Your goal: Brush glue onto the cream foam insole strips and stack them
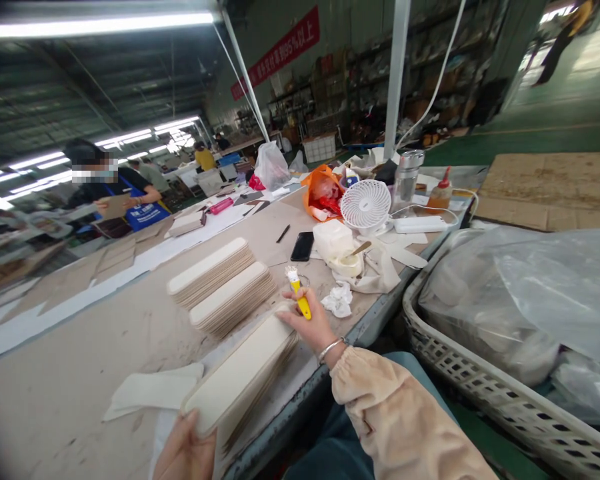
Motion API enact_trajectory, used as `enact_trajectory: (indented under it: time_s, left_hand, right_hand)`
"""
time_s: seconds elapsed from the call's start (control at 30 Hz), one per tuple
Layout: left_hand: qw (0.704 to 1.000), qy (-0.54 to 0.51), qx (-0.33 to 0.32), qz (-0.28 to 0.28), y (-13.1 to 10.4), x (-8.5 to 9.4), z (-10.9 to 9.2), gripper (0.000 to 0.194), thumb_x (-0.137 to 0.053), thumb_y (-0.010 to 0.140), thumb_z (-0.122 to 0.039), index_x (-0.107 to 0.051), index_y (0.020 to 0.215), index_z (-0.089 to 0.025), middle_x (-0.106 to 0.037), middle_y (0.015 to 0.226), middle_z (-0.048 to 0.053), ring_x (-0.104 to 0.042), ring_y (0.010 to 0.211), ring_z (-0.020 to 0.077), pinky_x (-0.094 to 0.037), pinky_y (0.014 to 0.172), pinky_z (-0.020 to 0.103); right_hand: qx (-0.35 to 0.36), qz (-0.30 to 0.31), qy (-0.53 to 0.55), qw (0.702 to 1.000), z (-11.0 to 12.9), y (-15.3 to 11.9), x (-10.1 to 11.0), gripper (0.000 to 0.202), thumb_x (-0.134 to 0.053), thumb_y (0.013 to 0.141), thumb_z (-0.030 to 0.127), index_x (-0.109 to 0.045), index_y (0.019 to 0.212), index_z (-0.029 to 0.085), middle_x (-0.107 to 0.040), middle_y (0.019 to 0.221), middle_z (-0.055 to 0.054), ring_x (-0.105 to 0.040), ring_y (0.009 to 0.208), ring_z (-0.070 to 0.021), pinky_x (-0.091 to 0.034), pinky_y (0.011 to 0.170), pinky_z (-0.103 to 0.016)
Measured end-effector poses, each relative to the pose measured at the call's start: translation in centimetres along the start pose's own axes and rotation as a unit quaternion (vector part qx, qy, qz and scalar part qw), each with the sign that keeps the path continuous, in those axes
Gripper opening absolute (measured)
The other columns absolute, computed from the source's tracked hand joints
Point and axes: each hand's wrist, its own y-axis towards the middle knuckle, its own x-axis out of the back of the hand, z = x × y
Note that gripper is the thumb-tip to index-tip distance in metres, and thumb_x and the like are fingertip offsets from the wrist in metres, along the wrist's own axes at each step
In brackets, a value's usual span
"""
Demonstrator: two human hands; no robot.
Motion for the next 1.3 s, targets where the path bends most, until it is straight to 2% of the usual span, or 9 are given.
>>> enact_trajectory:
  time_s: [0.13,0.23,0.33,0.47,0.57,0.67,0.77,1.03,1.3]
  left_hand:
    - [0.999,-0.006,0.033,-0.031,0.2,1.6,1.2,0.052,-0.066,0.066,-0.024,-0.059,0.116,-0.031,-0.072,0.097,0.0,-0.062,0.105,0.0246,-0.056,0.083,0.033]
    - [0.998,-0.008,0.056,-0.005,0.2,2.8,2.3,0.054,-0.07,0.064,-0.027,-0.06,0.116,-0.034,-0.072,0.096,0.0,-0.062,0.104,0.0265,-0.056,0.084,0.037]
    - [0.994,0.002,0.107,0.027,-0.2,3.6,3.9,0.052,-0.077,0.055,-0.025,-0.066,0.106,-0.033,-0.073,0.093,0.001,-0.065,0.096,0.0272,-0.057,0.08,0.037]
    - [0.976,0.042,0.191,0.097,-1.6,3.5,6.4,0.04,-0.083,0.047,-0.023,-0.072,0.085,-0.03,-0.073,0.081,0.001,-0.069,0.073,0.0224,-0.057,0.063,0.029]
    - [0.96,0.093,0.23,0.127,-3.0,2.5,7.6,0.046,-0.083,0.051,-0.029,-0.071,0.095,-0.025,-0.072,0.078,0.007,-0.068,0.064,0.0226,-0.052,0.053,0.027]
    - [0.956,0.127,0.237,0.119,-4.1,1.5,8.2,0.058,-0.082,0.055,-0.034,-0.066,0.109,-0.018,-0.072,0.078,0.011,-0.068,0.068,0.0256,-0.051,0.055,0.029]
    - [0.957,0.124,0.233,0.12,-4.6,0.8,8.5,0.065,-0.082,0.053,-0.038,-0.065,0.112,-0.014,-0.071,0.078,0.013,-0.067,0.071,0.0266,-0.051,0.06,0.032]
    - [0.963,0.129,0.212,0.109,-5.0,0.4,9.0,0.06,-0.082,0.054,-0.038,-0.067,0.106,-0.013,-0.071,0.077,0.011,-0.066,0.069,0.0242,-0.051,0.06,0.031]
    - [0.961,0.127,0.203,0.139,-5.2,-0.1,9.2,0.053,-0.079,0.058,-0.04,-0.069,0.103,-0.015,-0.071,0.081,0.009,-0.066,0.07,0.0233,-0.051,0.063,0.032]
  right_hand:
    - [-0.003,0.026,0.014,1.0,0.6,-0.1,0.1,0.042,-0.074,0.066,0.03,-0.038,0.087,0.025,-0.064,0.104,0.0,-0.054,0.069,-0.0106,-0.045,0.069,-0.026]
    - [-0.01,0.033,0.012,0.999,0.8,0.0,0.3,0.042,-0.075,0.066,0.03,-0.038,0.086,0.025,-0.063,0.099,0.001,-0.056,0.073,-0.0126,-0.046,0.071,-0.027]
    - [-0.01,0.023,0.037,0.999,1.1,0.2,0.6,0.04,-0.073,0.068,0.031,-0.037,0.085,0.025,-0.06,0.089,0.003,-0.057,0.073,-0.0132,-0.047,0.069,-0.027]
    - [-0.007,0.014,0.028,0.999,1.5,0.4,0.8,0.04,-0.073,0.069,0.034,-0.037,0.083,0.025,-0.058,0.083,0.003,-0.056,0.071,-0.0133,-0.047,0.067,-0.027]
    - [0.001,0.021,-0.018,1.0,1.4,0.4,0.9,0.04,-0.072,0.069,0.037,-0.038,0.084,0.024,-0.059,0.085,0.002,-0.055,0.072,-0.0138,-0.046,0.068,-0.027]
    - [0.016,0.035,-0.064,0.997,1.0,0.3,1.1,0.039,-0.072,0.069,0.037,-0.04,0.086,0.023,-0.059,0.088,0.001,-0.055,0.074,-0.0142,-0.045,0.07,-0.028]
    - [0.033,0.046,-0.126,0.99,0.4,0.3,1.3,0.038,-0.073,0.068,0.037,-0.043,0.087,0.023,-0.058,0.089,0.001,-0.053,0.077,-0.0148,-0.043,0.071,-0.028]
    - [0.022,0.029,-0.159,0.987,-0.1,0.5,1.1,0.038,-0.073,0.068,0.036,-0.042,0.086,0.023,-0.055,0.084,0.003,-0.05,0.071,-0.0134,-0.04,0.066,-0.025]
    - [0.014,0.03,-0.168,0.985,-0.1,0.5,1.2,0.036,-0.072,0.069,0.037,-0.042,0.085,0.023,-0.053,0.08,0.004,-0.045,0.063,-0.0112,-0.037,0.06,-0.024]
